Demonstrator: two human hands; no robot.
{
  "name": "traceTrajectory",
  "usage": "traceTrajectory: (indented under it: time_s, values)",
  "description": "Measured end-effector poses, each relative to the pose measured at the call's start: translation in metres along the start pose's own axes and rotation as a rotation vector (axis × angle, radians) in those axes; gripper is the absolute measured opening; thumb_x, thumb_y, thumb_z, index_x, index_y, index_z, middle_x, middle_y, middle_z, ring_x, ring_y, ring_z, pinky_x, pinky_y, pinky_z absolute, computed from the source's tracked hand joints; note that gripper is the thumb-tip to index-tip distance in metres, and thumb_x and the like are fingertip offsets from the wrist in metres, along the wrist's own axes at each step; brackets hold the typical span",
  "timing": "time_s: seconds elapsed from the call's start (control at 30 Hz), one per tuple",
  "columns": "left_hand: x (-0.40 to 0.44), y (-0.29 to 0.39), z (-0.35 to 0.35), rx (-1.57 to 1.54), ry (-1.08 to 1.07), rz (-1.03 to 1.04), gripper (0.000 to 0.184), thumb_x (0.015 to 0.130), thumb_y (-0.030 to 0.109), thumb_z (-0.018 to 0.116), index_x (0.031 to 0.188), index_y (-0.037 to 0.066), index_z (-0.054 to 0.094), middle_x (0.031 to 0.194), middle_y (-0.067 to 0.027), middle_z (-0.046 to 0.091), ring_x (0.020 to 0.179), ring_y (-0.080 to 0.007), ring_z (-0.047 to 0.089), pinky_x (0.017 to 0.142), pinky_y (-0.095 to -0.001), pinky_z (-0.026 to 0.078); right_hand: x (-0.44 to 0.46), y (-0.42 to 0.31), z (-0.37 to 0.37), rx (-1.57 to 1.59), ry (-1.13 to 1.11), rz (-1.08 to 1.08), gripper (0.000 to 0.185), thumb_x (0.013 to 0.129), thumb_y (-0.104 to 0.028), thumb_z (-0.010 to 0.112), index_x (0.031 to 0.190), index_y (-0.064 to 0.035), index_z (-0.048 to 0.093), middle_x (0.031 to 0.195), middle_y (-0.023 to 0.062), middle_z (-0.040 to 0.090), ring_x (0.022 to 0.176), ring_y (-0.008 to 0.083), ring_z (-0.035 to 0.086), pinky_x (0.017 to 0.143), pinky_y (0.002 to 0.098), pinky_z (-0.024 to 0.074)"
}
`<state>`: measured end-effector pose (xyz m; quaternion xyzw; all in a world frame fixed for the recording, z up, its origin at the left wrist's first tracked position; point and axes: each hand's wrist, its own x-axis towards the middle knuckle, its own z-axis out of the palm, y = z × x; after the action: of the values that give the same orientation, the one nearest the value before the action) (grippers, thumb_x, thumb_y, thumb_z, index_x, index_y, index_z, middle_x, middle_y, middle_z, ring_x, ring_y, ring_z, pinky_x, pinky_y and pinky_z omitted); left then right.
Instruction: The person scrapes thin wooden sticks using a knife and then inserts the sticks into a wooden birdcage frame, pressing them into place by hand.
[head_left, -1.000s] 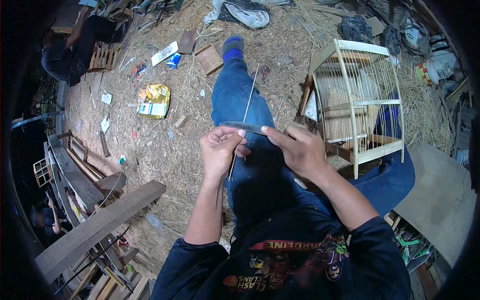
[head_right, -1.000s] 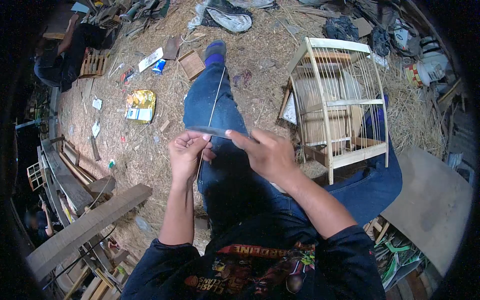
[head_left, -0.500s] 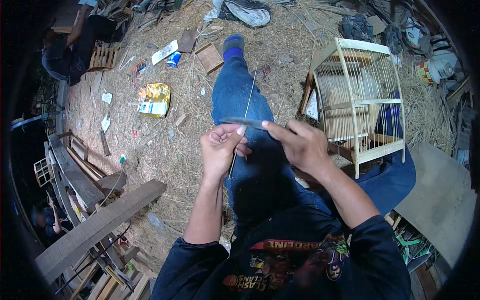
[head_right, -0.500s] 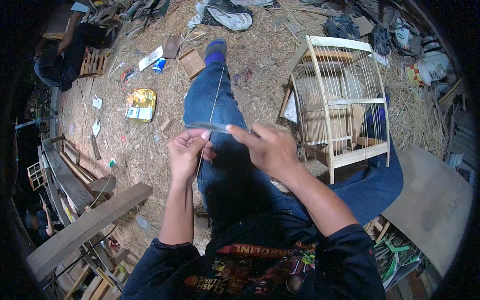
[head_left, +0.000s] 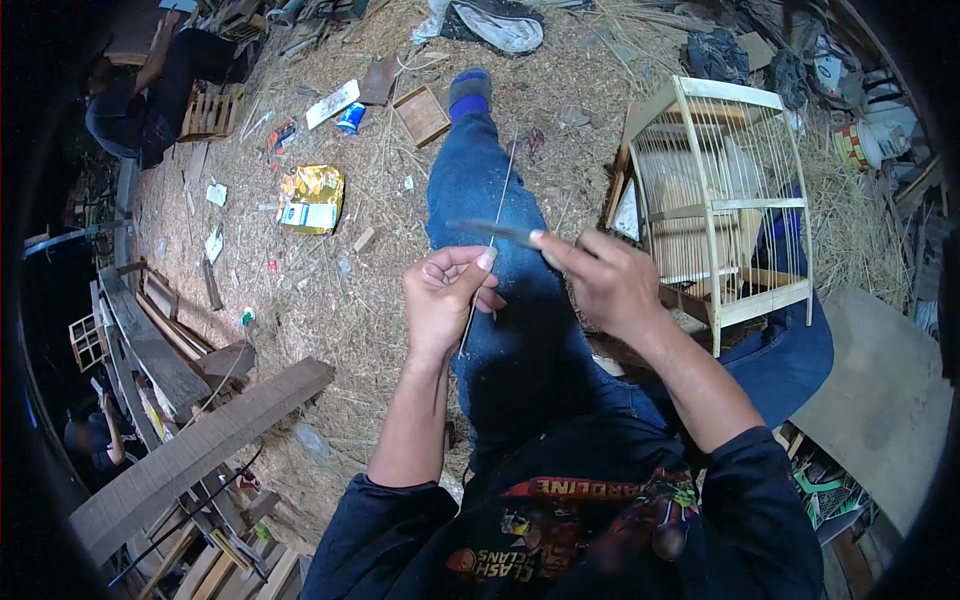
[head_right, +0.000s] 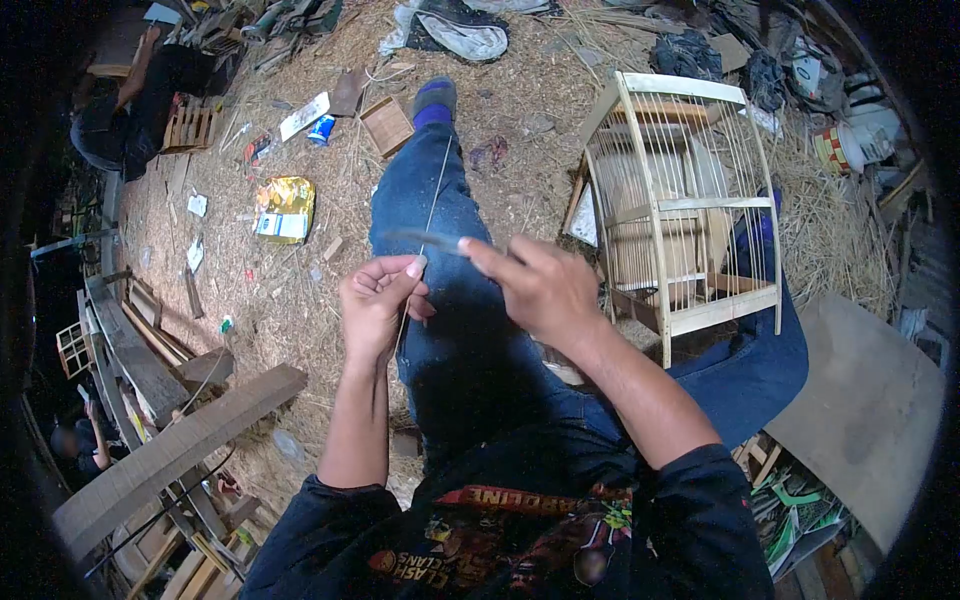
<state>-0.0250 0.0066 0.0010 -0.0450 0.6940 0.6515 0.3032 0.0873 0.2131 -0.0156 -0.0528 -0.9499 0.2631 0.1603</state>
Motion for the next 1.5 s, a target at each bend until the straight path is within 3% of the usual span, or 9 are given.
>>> traceTrajectory:
  time_s: [0.27, 0.37, 0.47, 0.8, 0.87, 1.17, 1.23, 1.33, 1.5]
  values:
    - [0.000, -0.003, -0.004, -0.002, -0.013, 0.021, 0.021, 0.099, 0.011, 0.079, 0.106, -0.008, 0.073, 0.079, -0.0124, 0.075, 0.058, -0.0175, 0.072, 0.051, -0.0270, 0.056, -0.003, -0.002, -0.002, 0.018, -0.056, -0.089, 0.045, 0.092, -0.015, 0.074, 0.132, -0.0345, 0.076, 0.073, 0.0036, 0.049, 0.061, 0.0235, 0.061, 0.052, 0.0405, 0.0513]
    - [-0.002, 0.001, 0.002, 0.007, -0.003, 0.012, 0.021, 0.100, 0.011, 0.078, 0.105, -0.008, 0.072, 0.080, -0.0125, 0.074, 0.058, -0.0175, 0.072, 0.051, -0.0271, 0.056, 0.000, -0.003, -0.003, -0.003, -0.036, -0.001, 0.044, 0.092, -0.013, 0.073, 0.132, -0.0335, 0.076, 0.073, 0.0042, 0.050, 0.061, 0.0245, 0.062, 0.053, 0.0411, 0.0522]
    - [-0.002, -0.002, -0.001, 0.027, 0.008, 0.013, 0.021, 0.100, 0.011, 0.078, 0.106, -0.008, 0.072, 0.080, -0.0125, 0.074, 0.058, -0.0176, 0.072, 0.051, -0.0269, 0.056, -0.002, -0.004, -0.002, 0.024, -0.029, -0.075, 0.041, 0.093, -0.015, 0.074, 0.129, -0.0332, 0.078, 0.073, 0.0037, 0.050, 0.059, 0.0243, 0.061, 0.052, 0.0403, 0.0516]
    - [-0.002, -0.002, 0.001, 0.034, 0.017, 0.023, 0.022, 0.100, 0.012, 0.078, 0.107, -0.008, 0.073, 0.080, -0.0116, 0.075, 0.059, -0.0170, 0.072, 0.052, -0.0263, 0.055, 0.001, -0.003, -0.004, -0.003, -0.010, -0.005, 0.038, 0.095, -0.018, 0.075, 0.129, -0.0329, 0.078, 0.072, 0.0033, 0.052, 0.061, 0.0239, 0.064, 0.051, 0.0410, 0.0520]
    - [-0.001, -0.006, -0.002, 0.026, 0.007, 0.036, 0.023, 0.100, 0.012, 0.079, 0.107, -0.008, 0.073, 0.080, -0.0115, 0.075, 0.059, -0.0170, 0.072, 0.052, -0.0263, 0.055, 0.001, -0.002, 0.000, -0.019, -0.031, -0.052, 0.047, 0.092, -0.014, 0.073, 0.132, -0.0365, 0.074, 0.074, 0.0026, 0.054, 0.063, 0.0231, 0.068, 0.051, 0.0397, 0.0554]
    - [-0.001, -0.003, 0.001, 0.027, 0.021, 0.041, 0.026, 0.099, 0.014, 0.080, 0.109, -0.009, 0.073, 0.080, -0.0116, 0.074, 0.058, -0.0172, 0.072, 0.052, -0.0263, 0.055, 0.001, -0.003, -0.002, -0.043, -0.048, -0.085, 0.042, 0.093, -0.019, 0.075, 0.132, -0.0341, 0.075, 0.074, 0.0017, 0.055, 0.061, 0.0227, 0.067, 0.051, 0.0393, 0.0547]
    - [-0.003, -0.003, 0.002, 0.023, 0.026, 0.032, 0.026, 0.099, 0.014, 0.080, 0.109, -0.008, 0.073, 0.079, -0.0116, 0.074, 0.058, -0.0172, 0.072, 0.052, -0.0263, 0.055, 0.003, 0.002, -0.001, -0.042, -0.045, 0.013, 0.053, 0.089, -0.012, 0.074, 0.136, -0.0364, 0.073, 0.076, 0.0024, 0.055, 0.066, 0.0239, 0.069, 0.054, 0.0404, 0.0571]
    - [-0.004, -0.001, 0.003, 0.020, 0.045, 0.024, 0.021, 0.099, 0.011, 0.079, 0.108, -0.007, 0.074, 0.077, -0.0109, 0.074, 0.054, -0.0150, 0.068, 0.051, -0.0271, 0.055, 0.000, 0.000, 0.000, 0.009, -0.066, -0.046, 0.059, 0.087, -0.008, 0.073, 0.138, -0.0377, 0.071, 0.077, 0.0028, 0.056, 0.068, 0.0245, 0.069, 0.055, 0.0407, 0.0582]
    - [-0.004, -0.001, 0.003, 0.005, 0.031, 0.025, 0.019, 0.101, 0.010, 0.077, 0.108, -0.007, 0.073, 0.076, -0.0109, 0.074, 0.053, -0.0145, 0.067, 0.051, -0.0277, 0.056, 0.003, 0.001, -0.002, -0.008, -0.036, 0.024, 0.055, 0.089, -0.009, 0.071, 0.136, -0.0371, 0.072, 0.076, 0.0033, 0.055, 0.065, 0.0248, 0.068, 0.053, 0.0397, 0.0573]
